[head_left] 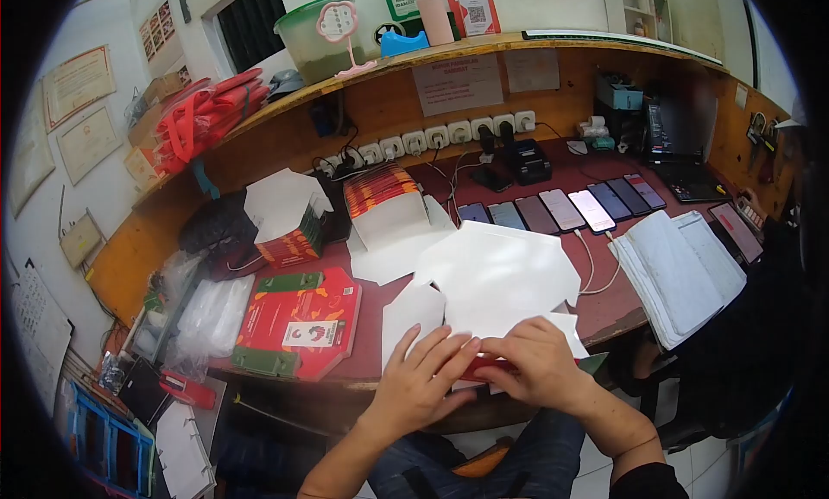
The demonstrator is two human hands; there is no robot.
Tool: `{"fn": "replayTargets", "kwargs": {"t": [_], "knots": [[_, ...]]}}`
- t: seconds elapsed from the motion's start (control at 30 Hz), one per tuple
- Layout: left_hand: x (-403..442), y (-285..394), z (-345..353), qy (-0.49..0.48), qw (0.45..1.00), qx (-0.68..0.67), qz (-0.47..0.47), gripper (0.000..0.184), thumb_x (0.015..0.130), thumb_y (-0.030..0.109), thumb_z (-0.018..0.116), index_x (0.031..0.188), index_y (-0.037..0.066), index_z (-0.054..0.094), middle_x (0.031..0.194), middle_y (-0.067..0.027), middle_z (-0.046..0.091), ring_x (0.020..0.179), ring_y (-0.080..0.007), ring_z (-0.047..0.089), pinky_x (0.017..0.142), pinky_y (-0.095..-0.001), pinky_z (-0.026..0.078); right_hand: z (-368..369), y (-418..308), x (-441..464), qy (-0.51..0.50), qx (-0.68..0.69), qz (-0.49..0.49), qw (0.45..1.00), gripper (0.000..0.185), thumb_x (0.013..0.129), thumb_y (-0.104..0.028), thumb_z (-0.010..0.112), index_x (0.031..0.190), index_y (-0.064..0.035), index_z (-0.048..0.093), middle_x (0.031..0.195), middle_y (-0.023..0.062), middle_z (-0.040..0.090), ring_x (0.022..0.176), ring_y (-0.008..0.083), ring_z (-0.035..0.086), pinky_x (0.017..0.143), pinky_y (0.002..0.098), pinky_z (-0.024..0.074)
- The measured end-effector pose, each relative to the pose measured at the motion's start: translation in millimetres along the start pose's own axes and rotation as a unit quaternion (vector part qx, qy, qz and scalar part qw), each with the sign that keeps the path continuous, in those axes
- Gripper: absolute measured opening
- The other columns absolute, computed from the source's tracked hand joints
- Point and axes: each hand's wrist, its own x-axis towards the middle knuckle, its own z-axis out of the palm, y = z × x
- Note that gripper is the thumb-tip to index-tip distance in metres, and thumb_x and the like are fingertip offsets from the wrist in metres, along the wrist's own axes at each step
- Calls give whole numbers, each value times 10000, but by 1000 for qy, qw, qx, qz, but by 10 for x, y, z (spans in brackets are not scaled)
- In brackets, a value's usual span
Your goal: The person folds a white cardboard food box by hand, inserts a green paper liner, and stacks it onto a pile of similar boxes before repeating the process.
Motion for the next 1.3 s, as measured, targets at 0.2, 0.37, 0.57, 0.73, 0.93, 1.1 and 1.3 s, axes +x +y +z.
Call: {"fn": "replayTargets", "kwargs": {"t": [0.2, 0.37, 0.57, 0.73, 0.93, 1.1, 1.3], "knots": [[-442, -701, 345, 85, 995, 33, 35, 520, 671, 214, 841, 1145, 135, 643, 1229, -96, 618, 1100, -300, 601, 951, -447, 460, -480, 130, -195, -301, -27, 136, 943, 545, 804, -306, 728, 1301, -192, 535, 821, 89, 709, 742, 308, 686, 642, 412, 513], [-377, -116, 316, 46, 997, 41, -42, 515, 719, 238, 805, 1197, 147, 635, 1338, -146, 539, 1008, -265, 627, 818, -410, 505, 143, 48, -271, -151, 11, 147, 977, 395, 855, -218, 651, 1240, -205, 564, 745, 99, 694, 658, 309, 674, 595, 403, 523], [-359, 228, 494, -36, 953, -229, -196, 491, 747, 231, 791, 1207, 166, 635, 1278, -129, 551, 868, -189, 624, 686, -311, 513, 130, 384, -263, -93, 372, 223, 896, 390, 872, -55, 597, 1245, -38, 487, 1120, 191, 665, 984, 284, 680, 812, 344, 531], [-363, -15, 587, -51, 964, -239, -106, 223, 807, 115, 739, 1019, 77, 682, 978, -85, 527, 842, -226, 586, 744, -333, 502, -63, 635, -162, -288, 86, -23, 954, 526, 810, -90, 646, 1311, -118, 492, 1265, 171, 588, 1154, 299, 586, 1021, 473, 399], [-429, -427, 298, 5, 887, -438, -148, 239, 714, -84, 703, 907, 57, 718, 1117, -104, 563, 1018, -216, 582, 876, -319, 469, 79, 549, -156, -269, 1, -5, 963, 206, 862, -143, 633, 1066, -123, 650, 1096, 79, 659, 1019, 304, 617, 889, 429, 456], [-485, -526, 291, 2, 889, -442, -116, 218, 731, -53, 727, 912, 67, 713, 1261, -115, 512, 1131, -244, 547, 950, -357, 451, 101, 521, -8, -212, 164, 97, 958, 128, 895, -131, 575, 949, -75, 677, 892, 130, 679, 864, 337, 643, 746, 422, 489], [-328, -298, 460, 103, 956, -229, -154, 187, 706, -3, 765, 874, 57, 705, 1018, -97, 606, 985, -209, 564, 847, -322, 448, 267, 324, 192, -214, 73, 160, 961, 383, 876, -150, 588, 1243, -124, 482, 816, 101, 694, 771, 338, 669, 688, 445, 487]]}}
